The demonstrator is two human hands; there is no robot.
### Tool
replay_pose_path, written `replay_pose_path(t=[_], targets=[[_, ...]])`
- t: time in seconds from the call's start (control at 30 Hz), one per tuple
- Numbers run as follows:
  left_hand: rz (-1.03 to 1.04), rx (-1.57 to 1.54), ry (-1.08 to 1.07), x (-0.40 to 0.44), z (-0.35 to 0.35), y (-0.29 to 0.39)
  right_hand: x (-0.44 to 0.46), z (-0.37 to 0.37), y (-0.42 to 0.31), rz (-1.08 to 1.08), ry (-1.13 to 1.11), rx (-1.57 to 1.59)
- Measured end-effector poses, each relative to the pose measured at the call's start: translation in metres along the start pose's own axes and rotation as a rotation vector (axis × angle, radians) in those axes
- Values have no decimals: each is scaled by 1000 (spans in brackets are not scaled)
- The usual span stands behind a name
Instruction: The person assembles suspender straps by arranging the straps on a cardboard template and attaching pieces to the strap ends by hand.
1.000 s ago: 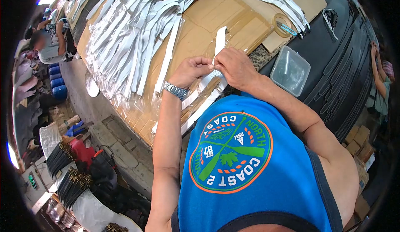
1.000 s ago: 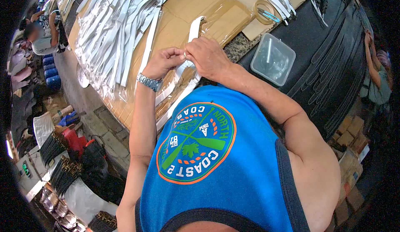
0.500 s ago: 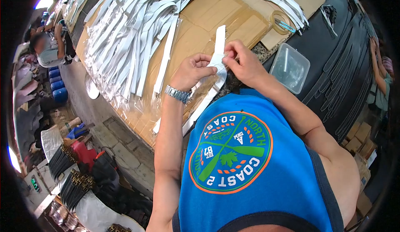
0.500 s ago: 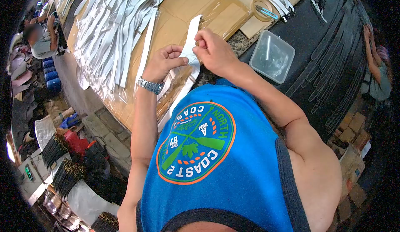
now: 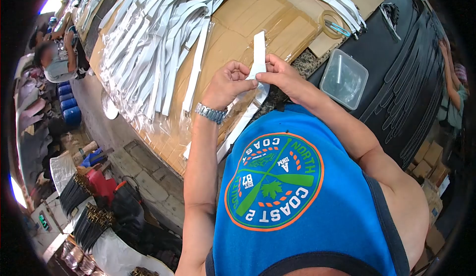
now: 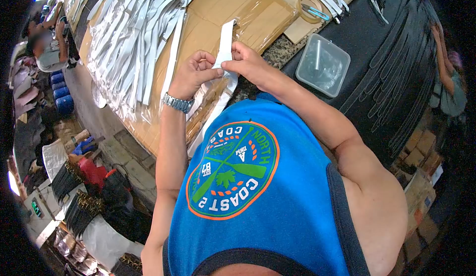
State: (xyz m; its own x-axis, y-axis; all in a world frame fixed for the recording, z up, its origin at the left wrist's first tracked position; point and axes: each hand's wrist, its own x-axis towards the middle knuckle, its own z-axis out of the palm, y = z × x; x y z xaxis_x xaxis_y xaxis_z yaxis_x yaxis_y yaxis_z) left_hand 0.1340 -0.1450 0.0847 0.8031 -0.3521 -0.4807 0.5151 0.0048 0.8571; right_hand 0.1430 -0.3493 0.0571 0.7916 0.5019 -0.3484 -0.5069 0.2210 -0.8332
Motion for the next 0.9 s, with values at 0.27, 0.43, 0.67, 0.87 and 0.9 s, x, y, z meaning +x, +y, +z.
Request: replay_pose_path(t=[0.27, 0.43, 0.67, 0.87, 0.9], targets=[[51, 5, 53, -4, -7, -7, 3, 5, 0, -5, 45, 8], [100, 62, 86, -4, 4, -9, 6, 7, 1, 1, 77, -28], [126, 54, 213, 9, 11, -28, 12, 9, 19, -128, 162, -1], [159, 110, 204, 27, 1, -48, 4, -4, 47, -199, 290, -196], [152, 116, 206, 30, 0, -51, -9, -7, 46, -230, 366, -395]])
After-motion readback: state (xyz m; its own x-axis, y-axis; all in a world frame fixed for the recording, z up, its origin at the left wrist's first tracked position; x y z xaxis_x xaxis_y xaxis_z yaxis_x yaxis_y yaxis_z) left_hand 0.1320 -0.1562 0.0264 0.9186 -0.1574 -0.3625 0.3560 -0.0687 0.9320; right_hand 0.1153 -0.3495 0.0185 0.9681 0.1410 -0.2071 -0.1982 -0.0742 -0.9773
